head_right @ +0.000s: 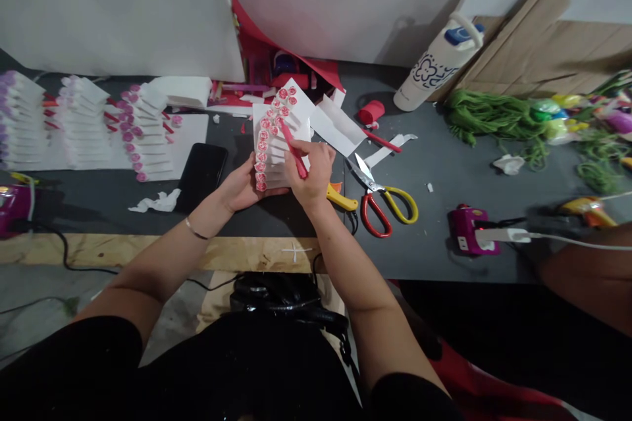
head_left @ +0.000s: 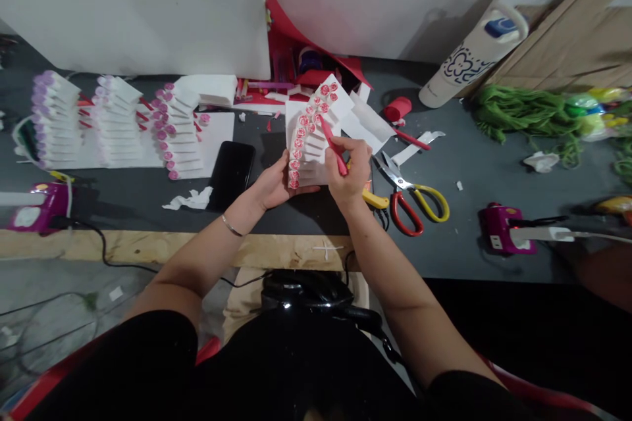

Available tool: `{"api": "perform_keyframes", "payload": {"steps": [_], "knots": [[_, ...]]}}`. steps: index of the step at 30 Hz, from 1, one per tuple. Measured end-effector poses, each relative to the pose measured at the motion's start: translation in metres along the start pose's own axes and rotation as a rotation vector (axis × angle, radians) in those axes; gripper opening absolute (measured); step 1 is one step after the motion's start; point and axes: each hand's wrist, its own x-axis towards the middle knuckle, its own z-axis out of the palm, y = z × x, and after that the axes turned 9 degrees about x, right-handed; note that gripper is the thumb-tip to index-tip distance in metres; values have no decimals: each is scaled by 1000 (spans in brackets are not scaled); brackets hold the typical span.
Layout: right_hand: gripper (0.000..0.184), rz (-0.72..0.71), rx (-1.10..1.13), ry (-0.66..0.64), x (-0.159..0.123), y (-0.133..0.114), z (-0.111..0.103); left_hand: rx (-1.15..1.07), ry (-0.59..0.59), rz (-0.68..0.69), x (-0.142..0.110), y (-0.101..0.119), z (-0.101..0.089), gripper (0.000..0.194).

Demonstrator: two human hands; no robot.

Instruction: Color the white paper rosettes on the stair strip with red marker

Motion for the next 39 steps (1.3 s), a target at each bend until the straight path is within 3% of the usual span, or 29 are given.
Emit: {"api": "perform_keyframes", "payload": {"steps": [8,15,28,33,39], "knots": [[26,1,-60,-1,2,-2,2,-15,28,-6,-1,-1,3,60],[31,90,-83,-149,0,7,6,-40,57,-19,-1,0,6,63],[25,68,-106,-88,3,-9,6,-62,123,8,-4,7,9,59],[31,24,-113,-46,15,-20,7,-102,155,2,-4,8,6,55],[28,114,-165,-79,23,-14,10,-170,163,1,-1,6,-1,58]]}}
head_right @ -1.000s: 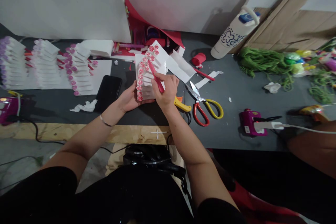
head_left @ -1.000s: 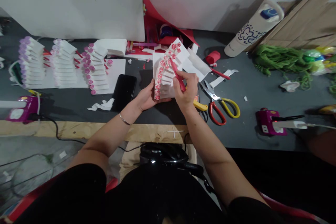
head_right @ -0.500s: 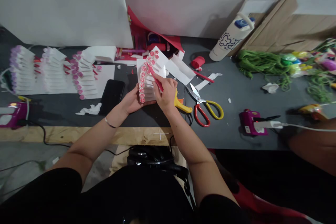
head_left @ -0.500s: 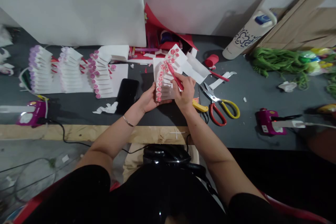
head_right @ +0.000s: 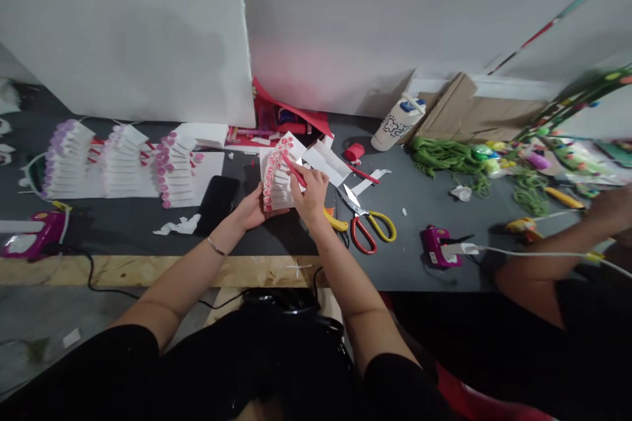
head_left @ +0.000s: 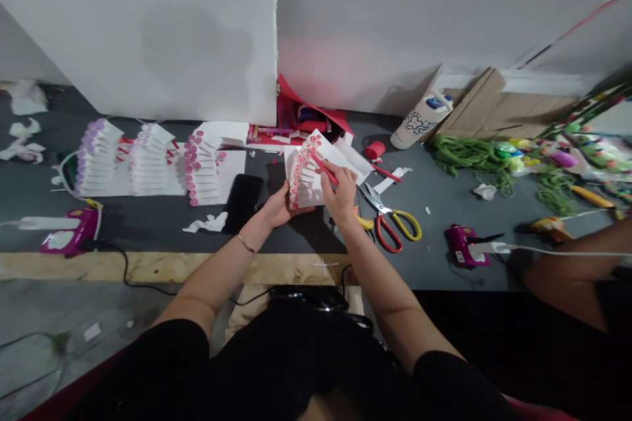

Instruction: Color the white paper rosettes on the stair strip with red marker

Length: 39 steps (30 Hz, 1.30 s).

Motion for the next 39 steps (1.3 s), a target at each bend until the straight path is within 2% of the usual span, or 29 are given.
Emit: {"api": "perform_keyframes", "payload": {"steps": [5,14,21,29,34,39], "knots": [[31,8,21,0,-2,6,0,1,-10,-29,0,1,-1,57],[26,2,2,-38,12,10,2,48,67,-36,-3,1,6,56],[20,-51,-21,-46,21,7,-1,-1,35,-59,-3,1,1,52],[19,-60,-6,-25,32,4,-2,34,95,-86,-3,1,2,53],[19,-70,-33,-35,28,7,-9,54,109,-79,-2,-1,3,53],[27,-103,96,-23,16,13,-14,61,128,-76,-2,-2,6,55]]}}
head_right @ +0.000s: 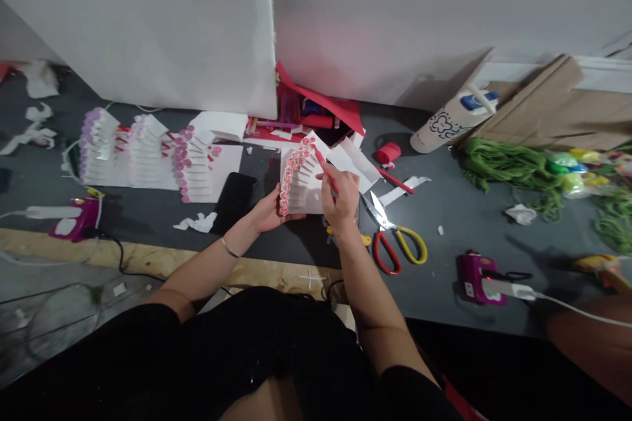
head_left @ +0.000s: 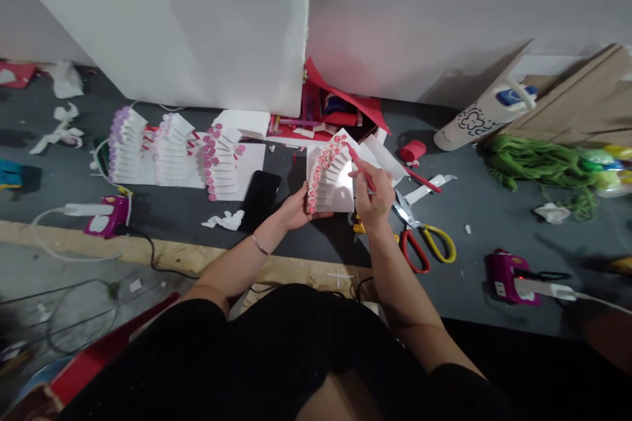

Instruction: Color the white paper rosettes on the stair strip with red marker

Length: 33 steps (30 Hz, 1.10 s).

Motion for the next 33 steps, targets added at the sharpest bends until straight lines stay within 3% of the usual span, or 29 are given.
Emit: {"api": "perform_keyframes", "payload": {"steps": [9,14,19,26,28,33], "knots": [[33,46,90,-37,-31,11,-3,-10,-36,-3,-14,7,12,58],[35,72,171,-51,-32,7,1,55,-22,2,-21,6,24,59],[36,83,224,24,-33,4,-1,33,28,30,-29,4,27,58],[34,99,321,-29,-41,-1,-1,102,77,80,-41,0,30,56],[34,113,321,-8,-42,-4,1,195,140,142,-46,-2,27,53],[31,163,354,17,-45,-9,6,563,435,523,-66,-8,-6,37]]}}
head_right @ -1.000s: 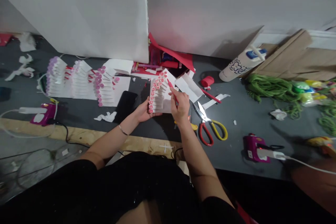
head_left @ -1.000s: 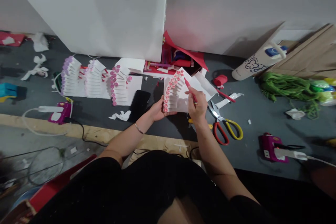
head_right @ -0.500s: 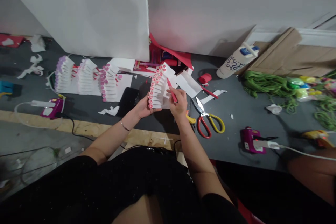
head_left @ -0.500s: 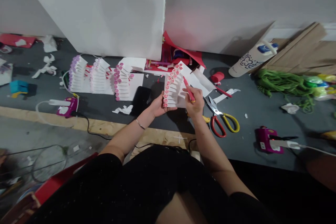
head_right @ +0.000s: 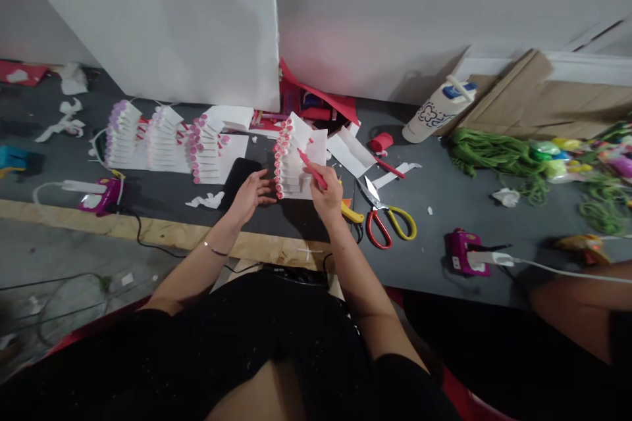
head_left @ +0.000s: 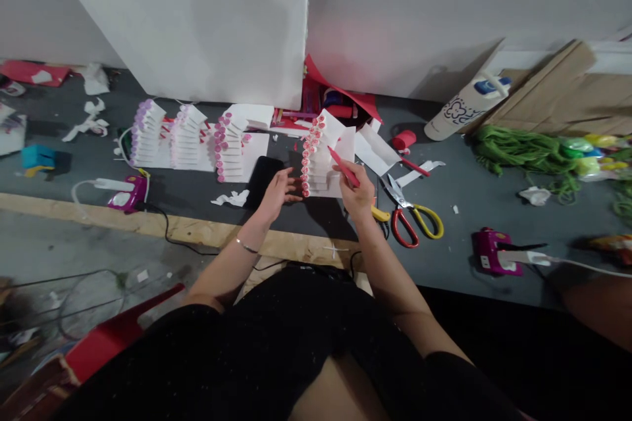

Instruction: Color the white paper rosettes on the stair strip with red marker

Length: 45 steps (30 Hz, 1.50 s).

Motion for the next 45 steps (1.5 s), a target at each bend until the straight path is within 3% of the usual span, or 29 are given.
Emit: {"api": "perform_keyframes", "payload": {"steps": [3,7,10,14,17,26,30,32,34,36,38,41,45], "knots": [[30,75,68,14,-3,4,4,356,149,207,-4,-12,-29,41],[30,202,122,-5,-7,9,7,992,383,448,-10,-23,-62,52],[31,242,147,7,-9,11,8,1295,453,405,-17,-26,-71,67],[33,255,192,25,-12,12,3,1418,427,334,-19,-25,-68,81],[33,256,209,39,-16,12,-4,1415,397,330,-15,-23,-63,88],[36,320,178,70,-26,11,-11,1319,375,398,12,-10,-38,82],[30,361,232,85,-28,13,-3,1244,398,513,17,-3,-28,67],[30,382,253,83,-29,13,2,1107,324,569,13,-4,-23,60],[30,401,257,70,-30,11,7,904,166,518,7,-11,-16,65],[31,419,245,58,-31,10,11,680,10,383,1,-20,-9,76],[32,423,231,63,-32,9,14,493,-65,279,-3,-30,-1,88],[34,397,235,69,-34,7,16,361,-49,228,-4,-39,7,94],[35,362,270,64,-38,-3,12,381,39,293,0,-40,8,82]]}}
